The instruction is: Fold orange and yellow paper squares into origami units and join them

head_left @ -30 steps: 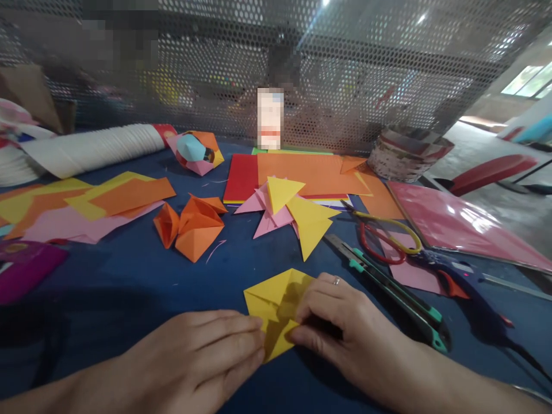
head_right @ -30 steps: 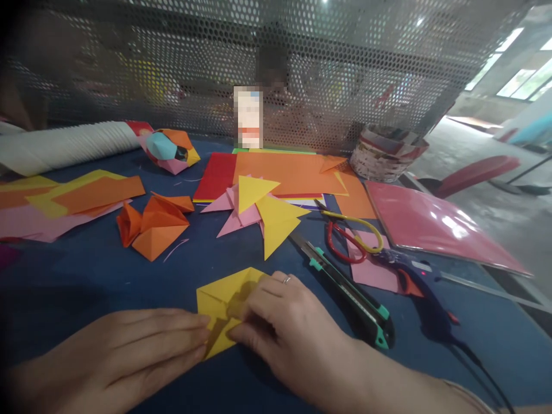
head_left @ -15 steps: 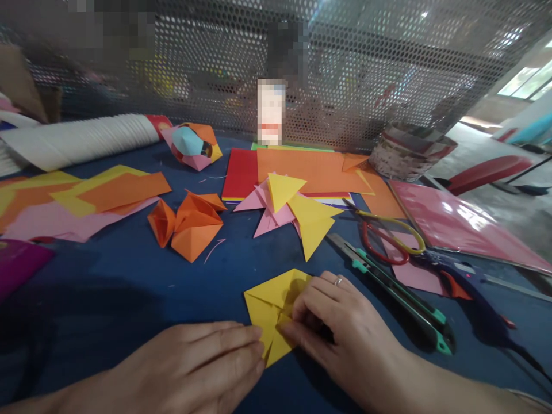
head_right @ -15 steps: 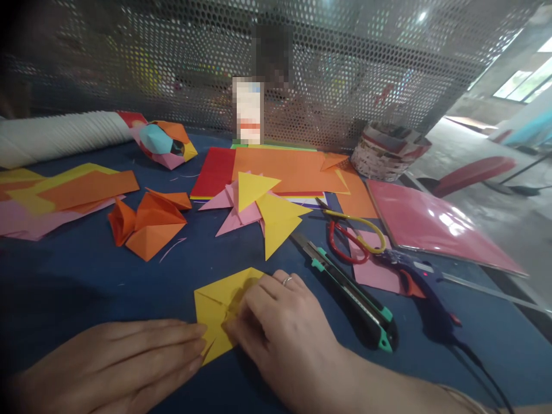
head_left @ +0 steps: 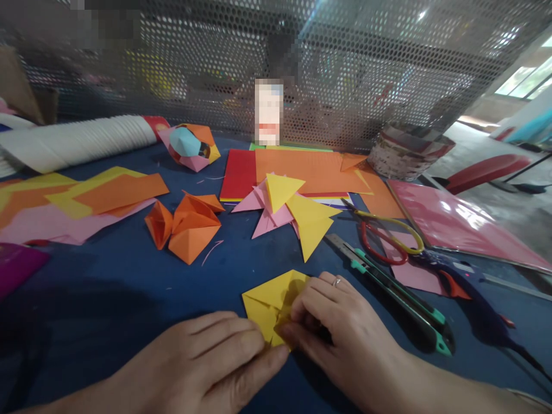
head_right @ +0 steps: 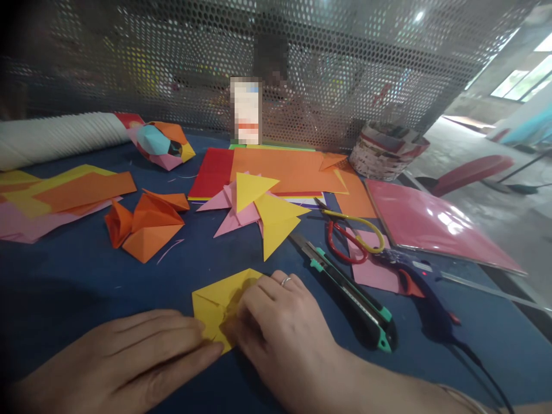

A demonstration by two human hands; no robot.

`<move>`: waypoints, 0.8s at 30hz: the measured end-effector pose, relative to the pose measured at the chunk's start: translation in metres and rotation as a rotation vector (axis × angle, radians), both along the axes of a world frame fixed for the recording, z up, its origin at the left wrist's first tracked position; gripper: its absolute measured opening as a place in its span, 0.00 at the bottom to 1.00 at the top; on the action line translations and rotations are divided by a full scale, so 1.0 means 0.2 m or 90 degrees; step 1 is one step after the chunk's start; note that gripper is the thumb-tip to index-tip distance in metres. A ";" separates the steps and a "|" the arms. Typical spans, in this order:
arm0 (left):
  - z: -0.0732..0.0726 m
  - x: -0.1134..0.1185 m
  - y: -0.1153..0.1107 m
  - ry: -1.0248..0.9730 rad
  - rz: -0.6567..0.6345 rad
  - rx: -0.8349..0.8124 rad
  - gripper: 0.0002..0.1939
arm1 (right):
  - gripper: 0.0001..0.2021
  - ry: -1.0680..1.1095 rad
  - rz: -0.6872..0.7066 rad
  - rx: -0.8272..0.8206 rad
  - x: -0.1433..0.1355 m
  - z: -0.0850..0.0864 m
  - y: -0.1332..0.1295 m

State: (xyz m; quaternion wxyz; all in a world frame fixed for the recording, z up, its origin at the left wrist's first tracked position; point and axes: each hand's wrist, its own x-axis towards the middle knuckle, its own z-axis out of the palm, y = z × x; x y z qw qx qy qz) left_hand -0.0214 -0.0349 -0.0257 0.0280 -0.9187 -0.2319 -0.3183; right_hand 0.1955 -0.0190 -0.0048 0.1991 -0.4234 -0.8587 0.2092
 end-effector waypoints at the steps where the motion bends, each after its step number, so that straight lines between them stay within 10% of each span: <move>1: 0.00 0.01 0.00 -0.002 0.003 0.002 0.15 | 0.09 0.002 -0.001 0.000 0.00 0.00 0.00; 24: -0.04 0.00 0.01 0.026 -0.075 0.055 0.24 | 0.09 -0.011 -0.018 -0.027 0.01 0.00 -0.02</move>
